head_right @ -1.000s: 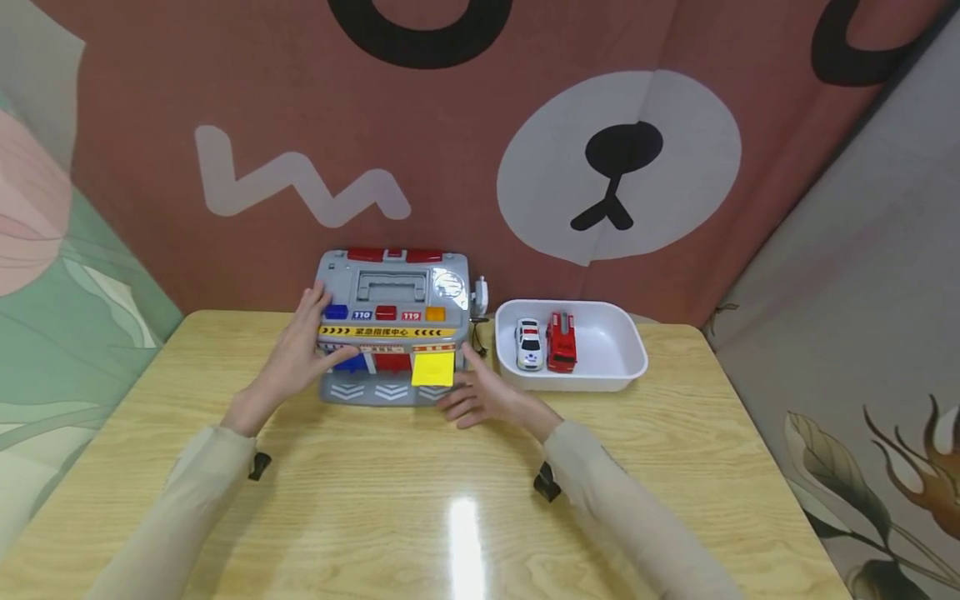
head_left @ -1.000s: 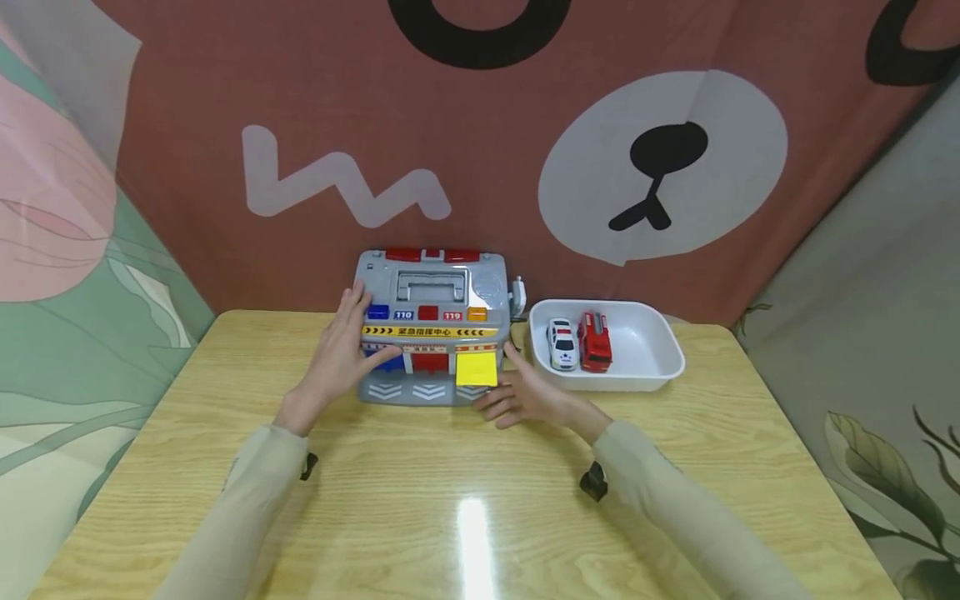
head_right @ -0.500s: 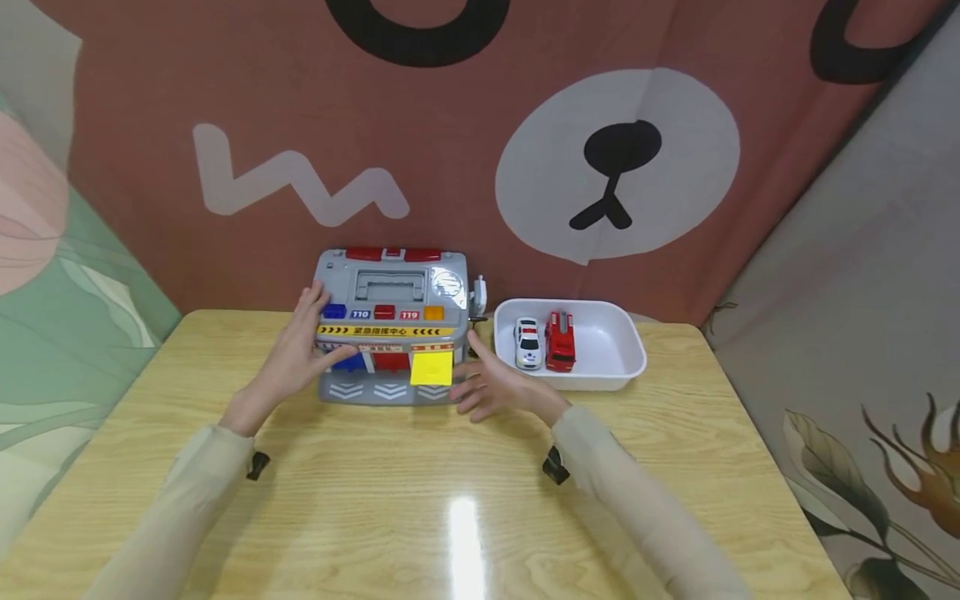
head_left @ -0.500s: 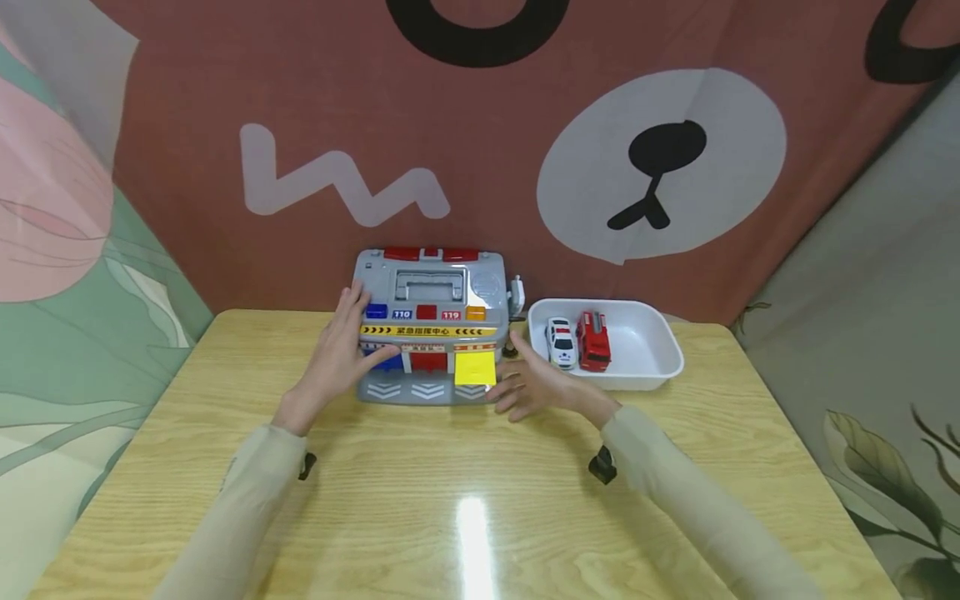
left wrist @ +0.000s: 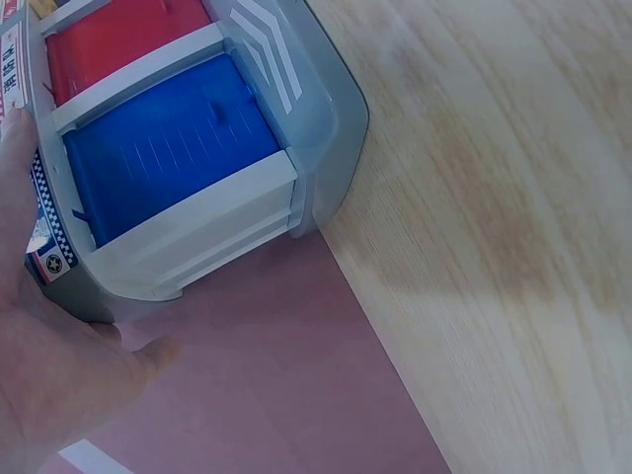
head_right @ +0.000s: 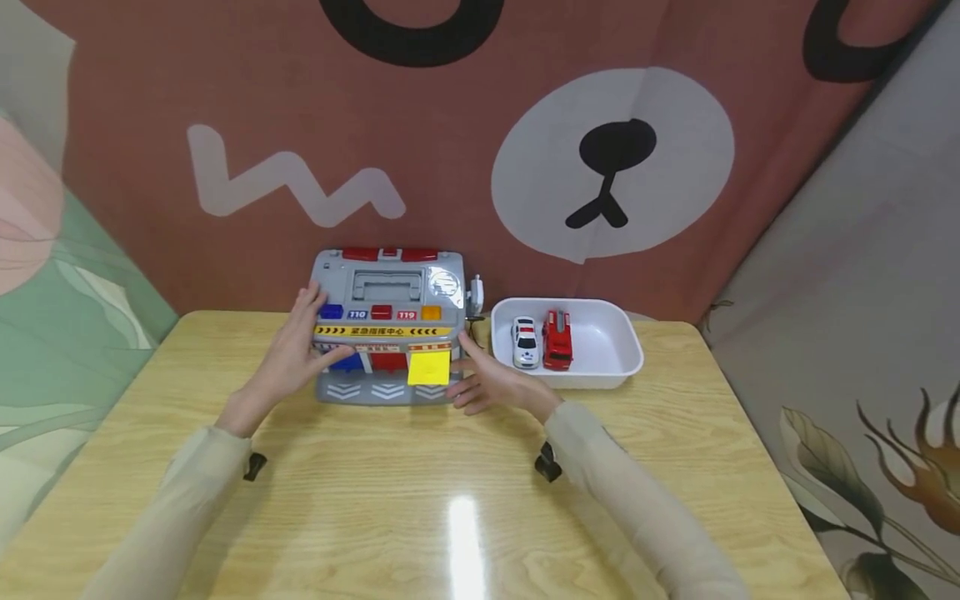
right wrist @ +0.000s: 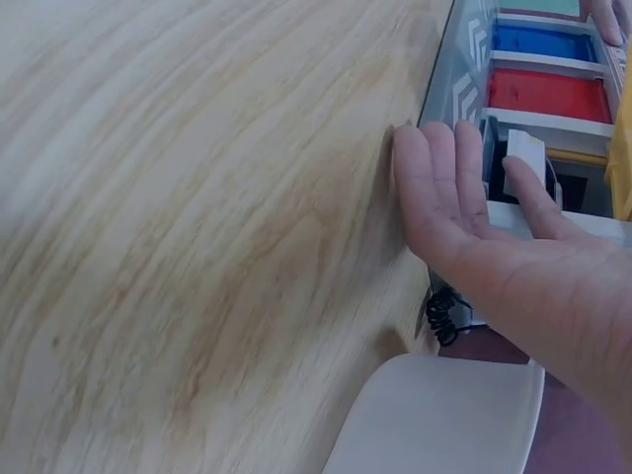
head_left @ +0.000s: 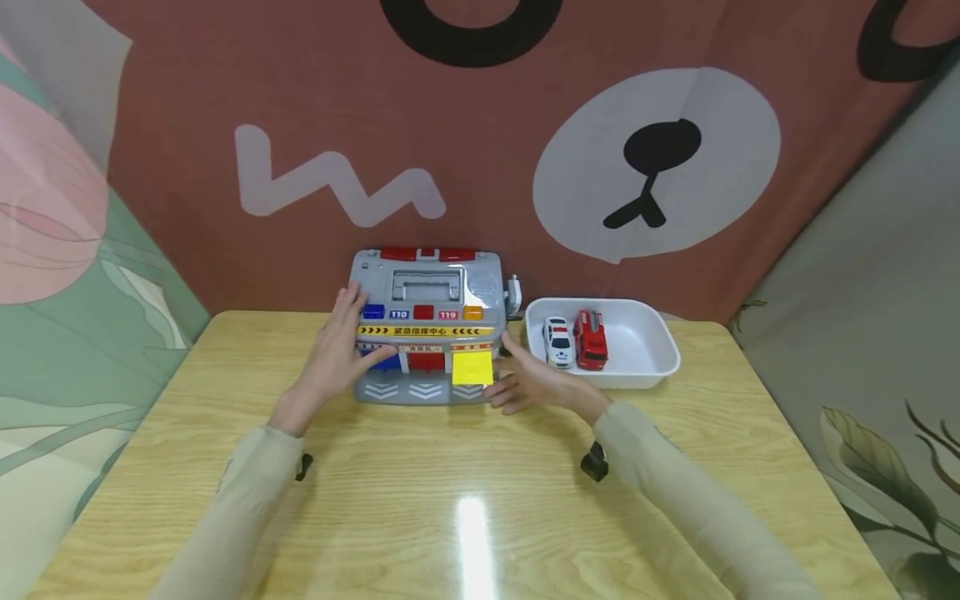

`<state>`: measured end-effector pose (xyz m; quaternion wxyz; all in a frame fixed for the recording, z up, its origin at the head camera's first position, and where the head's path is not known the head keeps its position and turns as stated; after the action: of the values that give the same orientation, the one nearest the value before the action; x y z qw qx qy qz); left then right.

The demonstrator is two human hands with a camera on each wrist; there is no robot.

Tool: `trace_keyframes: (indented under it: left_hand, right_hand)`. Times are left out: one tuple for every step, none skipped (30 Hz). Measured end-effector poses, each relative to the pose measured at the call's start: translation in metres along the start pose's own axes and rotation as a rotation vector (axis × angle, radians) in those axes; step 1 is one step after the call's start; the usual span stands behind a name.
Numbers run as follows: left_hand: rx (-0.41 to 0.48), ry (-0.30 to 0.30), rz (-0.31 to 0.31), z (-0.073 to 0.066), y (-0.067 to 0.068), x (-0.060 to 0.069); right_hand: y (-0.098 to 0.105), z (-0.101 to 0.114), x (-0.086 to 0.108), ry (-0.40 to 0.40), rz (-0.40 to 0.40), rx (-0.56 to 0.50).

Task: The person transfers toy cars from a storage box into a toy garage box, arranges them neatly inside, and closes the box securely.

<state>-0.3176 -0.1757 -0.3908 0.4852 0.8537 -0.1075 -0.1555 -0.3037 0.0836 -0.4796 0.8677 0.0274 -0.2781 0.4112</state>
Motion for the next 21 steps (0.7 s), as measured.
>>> trace_keyframes:
  left_hand:
    - [0.000,-0.002,-0.003,-0.0001,0.0006,0.0005]
    - [-0.001,-0.003,-0.005,0.0001,0.0011,0.0009]
    - [-0.005,-0.003,-0.008,0.0006,0.0015,0.0013]
    - [-0.006,-0.004,-0.010,0.0010,0.0018,0.0016]
    - [-0.009,-0.005,-0.011,0.0014,0.0018,0.0018]
    - [-0.009,-0.006,-0.011,0.0014,0.0017,0.0020]
    - [-0.008,-0.008,-0.010,0.0015,0.0015,0.0021]
    - [-0.010,-0.007,-0.010,0.0019,0.0012,0.0021]
    - [-0.012,-0.008,-0.008,0.0019,0.0009,0.0022]
    - [-0.011,-0.009,-0.006,0.0018,0.0006,0.0023]
    - [-0.010,-0.009,-0.004,0.0019,0.0003,0.0024]
    - [-0.010,-0.008,-0.004,0.0019,0.0004,0.0024]
    - [-0.011,-0.009,-0.004,0.0020,0.0003,0.0023]
    - [-0.012,-0.010,-0.006,0.0017,0.0006,0.0023]
    - [-0.014,-0.012,-0.007,0.0013,0.0008,0.0021]
    - [-0.013,-0.014,-0.009,0.0013,0.0011,0.0017]
    - [-0.014,-0.016,-0.012,0.0010,0.0013,0.0012]
    - [-0.017,-0.018,-0.015,0.0008,0.0017,0.0007]
    - [-0.016,-0.019,-0.015,0.0004,0.0018,0.0002]
    - [-0.018,-0.021,-0.016,-0.0002,0.0019,-0.0003]
    - [-0.020,-0.022,-0.016,-0.0003,0.0018,-0.0009]
  right_hand:
    - [-0.0005,0.0005,-0.0006,-0.004,0.001,-0.004]
    - [-0.0007,0.0009,-0.0013,-0.006,0.000,-0.011]
    - [-0.0009,0.0013,-0.0019,-0.007,-0.001,-0.014]
    - [-0.0012,0.0014,-0.0024,-0.011,-0.003,-0.018]
    - [-0.0014,0.0012,-0.0029,-0.015,-0.006,-0.025]
    - [-0.0016,0.0009,-0.0028,-0.018,-0.010,-0.028]
    - [-0.0020,0.0006,-0.0028,-0.019,-0.012,-0.033]
    - [-0.0024,0.0000,-0.0028,-0.021,-0.013,-0.040]
    - [-0.0028,-0.0009,-0.0027,-0.023,-0.017,-0.048]
    - [-0.0033,-0.0015,-0.0025,-0.023,-0.020,-0.049]
    - [-0.0037,-0.0019,-0.0021,-0.022,-0.023,-0.046]
    - [-0.0039,-0.0025,-0.0019,-0.023,-0.027,-0.039]
    - [-0.0042,-0.0028,-0.0019,-0.022,-0.029,-0.033]
    - [-0.0039,-0.0032,-0.0020,-0.019,-0.035,-0.022]
    - [-0.0036,-0.0033,-0.0019,-0.017,-0.040,-0.009]
    - [-0.0035,-0.0029,-0.0017,-0.013,-0.043,0.007]
    - [-0.0031,-0.0030,-0.0015,-0.013,-0.045,0.011]
    - [-0.0028,-0.0031,-0.0011,-0.012,-0.046,0.011]
    - [-0.0029,-0.0027,-0.0004,-0.009,-0.044,0.008]
    - [-0.0027,-0.0023,0.0006,-0.004,-0.043,0.007]
    - [-0.0028,-0.0017,0.0017,-0.002,-0.039,0.002]
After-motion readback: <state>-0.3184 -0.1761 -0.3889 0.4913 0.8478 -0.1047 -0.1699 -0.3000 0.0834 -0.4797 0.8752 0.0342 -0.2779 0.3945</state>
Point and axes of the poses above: each hand's wrist, its own x-axis away from the middle knuckle, its own y-axis out of the back of the hand, z = x × y, the point moved 9 cm from there along -x, towards the middle knuckle, and after that the axes turned 10 degrees about z, right-handed, at the moved point
